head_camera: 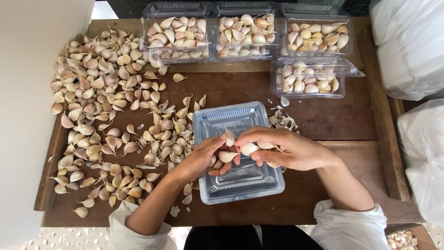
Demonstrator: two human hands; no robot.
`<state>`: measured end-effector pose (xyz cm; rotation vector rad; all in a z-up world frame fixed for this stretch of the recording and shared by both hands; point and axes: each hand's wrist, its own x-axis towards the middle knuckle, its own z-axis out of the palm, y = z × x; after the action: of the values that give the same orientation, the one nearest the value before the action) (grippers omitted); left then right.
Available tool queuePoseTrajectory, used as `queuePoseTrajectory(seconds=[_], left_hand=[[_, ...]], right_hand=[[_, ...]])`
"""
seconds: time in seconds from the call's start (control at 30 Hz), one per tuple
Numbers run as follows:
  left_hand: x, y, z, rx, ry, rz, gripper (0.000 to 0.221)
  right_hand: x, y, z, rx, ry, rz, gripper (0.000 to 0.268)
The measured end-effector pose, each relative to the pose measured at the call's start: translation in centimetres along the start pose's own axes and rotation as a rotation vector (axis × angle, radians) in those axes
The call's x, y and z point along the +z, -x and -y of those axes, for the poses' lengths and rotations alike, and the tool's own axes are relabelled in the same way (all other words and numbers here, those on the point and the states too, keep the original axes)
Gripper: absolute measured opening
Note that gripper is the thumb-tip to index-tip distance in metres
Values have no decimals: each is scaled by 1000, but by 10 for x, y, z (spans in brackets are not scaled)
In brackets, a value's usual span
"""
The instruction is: The person sorts through a pile of garlic bulbs on a wooden table, picking up individual bulbs, checking them, and placing them into a clear plastic container.
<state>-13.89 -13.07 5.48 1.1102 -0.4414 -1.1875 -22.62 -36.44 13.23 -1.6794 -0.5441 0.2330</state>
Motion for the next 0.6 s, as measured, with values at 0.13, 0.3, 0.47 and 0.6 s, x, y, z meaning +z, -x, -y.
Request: queuePoseTrajectory(seconds=[0.13, 0.3, 0.47, 0.6], left_hand=[[3, 2, -5, 68, -56, 57, 50], [2, 4, -8, 173, -146, 88, 37], [9, 9, -17, 131, -405, 13, 43], [36, 24, -40, 117, -730, -18, 45]], right_hand=[[-7, 0, 16, 58, 100, 16, 41], [-21, 6, 24, 273, 368, 77, 34], [-15, 7, 25, 384, 490, 296, 31], [-13, 7, 24, 385, 577, 439, 31]])
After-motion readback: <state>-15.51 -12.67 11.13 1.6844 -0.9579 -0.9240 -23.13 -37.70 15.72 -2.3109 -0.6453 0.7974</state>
